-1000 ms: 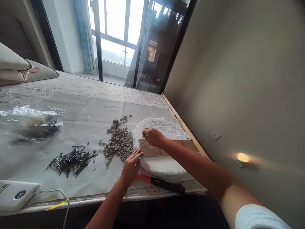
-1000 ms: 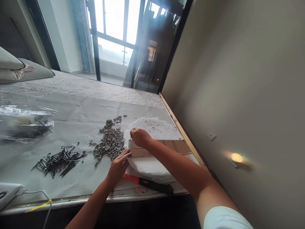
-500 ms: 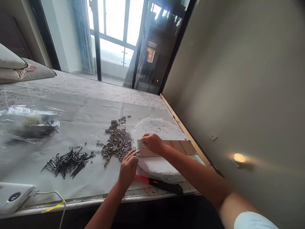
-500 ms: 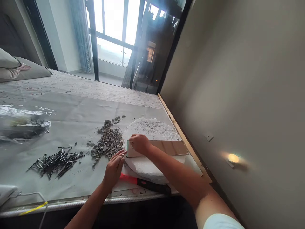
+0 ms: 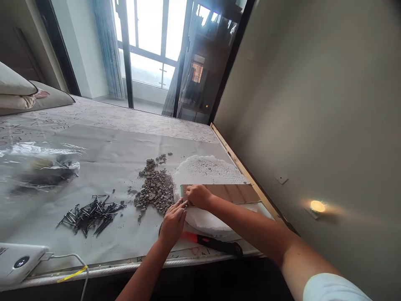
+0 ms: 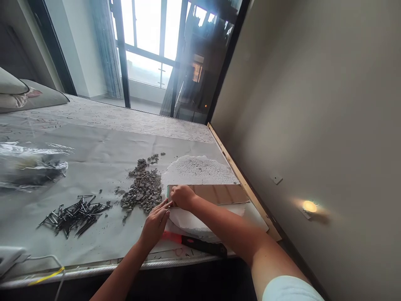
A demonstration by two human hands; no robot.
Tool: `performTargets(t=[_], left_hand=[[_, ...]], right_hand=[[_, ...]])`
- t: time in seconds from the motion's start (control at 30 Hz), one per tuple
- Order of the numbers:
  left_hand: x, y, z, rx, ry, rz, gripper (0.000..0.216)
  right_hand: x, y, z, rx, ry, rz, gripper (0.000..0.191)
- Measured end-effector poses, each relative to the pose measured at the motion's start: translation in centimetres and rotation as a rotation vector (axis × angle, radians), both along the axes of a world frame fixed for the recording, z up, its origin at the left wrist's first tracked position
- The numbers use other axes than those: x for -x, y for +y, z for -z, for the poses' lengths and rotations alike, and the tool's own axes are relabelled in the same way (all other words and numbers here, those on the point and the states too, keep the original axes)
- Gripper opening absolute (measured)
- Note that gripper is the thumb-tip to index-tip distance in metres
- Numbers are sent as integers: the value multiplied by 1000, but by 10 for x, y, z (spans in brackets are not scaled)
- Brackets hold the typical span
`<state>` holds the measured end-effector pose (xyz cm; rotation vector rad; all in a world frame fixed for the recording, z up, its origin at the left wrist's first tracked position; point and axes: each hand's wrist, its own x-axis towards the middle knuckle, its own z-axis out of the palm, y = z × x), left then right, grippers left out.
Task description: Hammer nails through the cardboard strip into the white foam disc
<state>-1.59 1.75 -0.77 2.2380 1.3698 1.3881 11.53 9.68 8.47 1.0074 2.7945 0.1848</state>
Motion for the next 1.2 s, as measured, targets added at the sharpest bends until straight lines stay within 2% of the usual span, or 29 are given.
performTargets(t=[0.27, 0.5, 0.63, 0.7, 0.8, 0.9, 0.97, 1.07, 1.2], left_hand=[[1, -1, 2, 10, -8, 1, 25], [1, -1, 1, 23, -47, 19, 25], [1, 0, 0, 91, -103, 37, 26], [1, 0, -2, 154, -172, 48, 26], [1, -2, -9, 260, -359, 39, 30], [2, -6, -19, 354, -539, -29, 35], [4, -9, -26, 404, -611, -45, 40], [5, -11, -31, 460, -740, 21, 48], [5, -8, -22, 546, -869, 149, 51]], right_hand=[[-1, 5, -9, 9, 53, 114, 21], [-1, 11, -7, 49, 131, 128, 17], [-9, 13, -20, 46, 258, 155, 23], [-13, 13, -29, 49, 333, 157, 27], [-13, 7, -38, 129, 389, 82, 19], [-5, -6, -37, 235, 391, -36, 11], [2, -16, -34, 253, 397, -87, 9], [10, -25, -29, 236, 419, -124, 10], [16, -29, -22, 182, 463, -141, 13]])
